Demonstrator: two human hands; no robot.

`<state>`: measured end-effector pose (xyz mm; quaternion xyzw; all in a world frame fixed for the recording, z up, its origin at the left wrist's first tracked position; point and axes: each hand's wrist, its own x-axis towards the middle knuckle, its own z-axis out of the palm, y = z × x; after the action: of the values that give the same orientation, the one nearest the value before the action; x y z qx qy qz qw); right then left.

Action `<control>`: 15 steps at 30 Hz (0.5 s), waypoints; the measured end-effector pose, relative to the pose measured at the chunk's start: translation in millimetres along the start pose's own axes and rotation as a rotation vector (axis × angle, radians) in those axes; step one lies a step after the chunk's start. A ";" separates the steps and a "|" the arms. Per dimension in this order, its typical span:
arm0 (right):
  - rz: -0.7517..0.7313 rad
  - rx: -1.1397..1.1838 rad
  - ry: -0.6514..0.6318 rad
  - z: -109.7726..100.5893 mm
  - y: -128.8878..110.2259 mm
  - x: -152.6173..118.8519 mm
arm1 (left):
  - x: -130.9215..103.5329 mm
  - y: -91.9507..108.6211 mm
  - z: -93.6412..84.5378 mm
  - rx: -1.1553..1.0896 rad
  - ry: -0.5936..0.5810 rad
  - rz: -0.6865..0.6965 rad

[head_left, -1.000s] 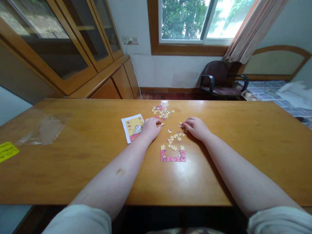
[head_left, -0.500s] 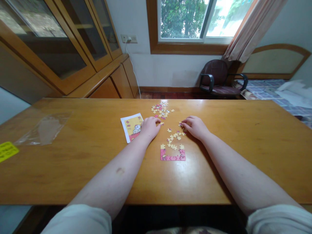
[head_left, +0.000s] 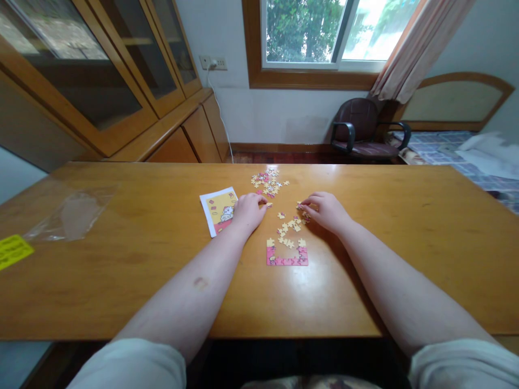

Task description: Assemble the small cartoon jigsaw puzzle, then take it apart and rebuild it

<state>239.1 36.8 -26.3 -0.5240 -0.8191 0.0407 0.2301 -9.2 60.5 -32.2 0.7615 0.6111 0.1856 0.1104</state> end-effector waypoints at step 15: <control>-0.179 0.282 -0.274 -7.9 -11.2 -4.6 | -1.1 -0.1 -1.3 0.001 -0.005 0.007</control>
<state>234.6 26.3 -17.3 -0.4015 -0.8721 0.2049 0.1905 -10.1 59.3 -31.3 0.7642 0.6083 0.1837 0.1107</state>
